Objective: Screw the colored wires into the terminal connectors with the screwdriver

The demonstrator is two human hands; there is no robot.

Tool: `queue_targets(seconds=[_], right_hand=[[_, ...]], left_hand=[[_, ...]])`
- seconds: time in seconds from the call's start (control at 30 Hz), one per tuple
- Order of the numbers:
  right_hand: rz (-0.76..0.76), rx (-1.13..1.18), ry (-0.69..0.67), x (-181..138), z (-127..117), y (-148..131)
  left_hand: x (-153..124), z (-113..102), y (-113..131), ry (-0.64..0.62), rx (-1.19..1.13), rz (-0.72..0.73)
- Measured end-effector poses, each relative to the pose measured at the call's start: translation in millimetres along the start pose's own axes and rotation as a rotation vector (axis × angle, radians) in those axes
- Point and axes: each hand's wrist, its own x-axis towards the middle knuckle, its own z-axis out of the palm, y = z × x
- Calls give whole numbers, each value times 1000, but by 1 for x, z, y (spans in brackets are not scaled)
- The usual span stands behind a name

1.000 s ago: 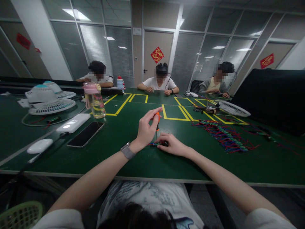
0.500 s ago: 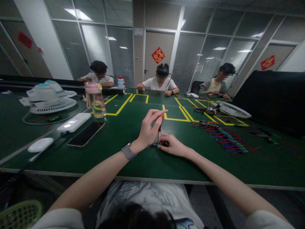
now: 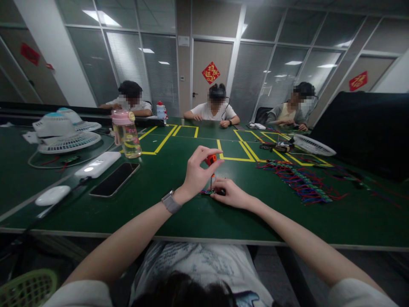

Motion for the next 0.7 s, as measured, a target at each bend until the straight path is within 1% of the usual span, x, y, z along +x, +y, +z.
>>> queue_targets(seconds=[0.07,0.2,0.33,0.43,0.6,0.7], right_hand=[[1,3,0,0,0,0],[4,13,1,1,-2,-1],[19,-10,13,1,-4,0],[28,-21,22,2,-4,2],[26,-12,23,1,-3,6],[27,-20,33,1,-3,7]], left_hand=[[0,-1,0,-11,-14,-23],[-1,-1,-2,-58,-113,-71],[-2,1,-4,-35,-144,-105],[-2,2,-4,-12,-121,-89],[1,1,-1,29,-5,-3],[2,-1,-1,53,52,5]])
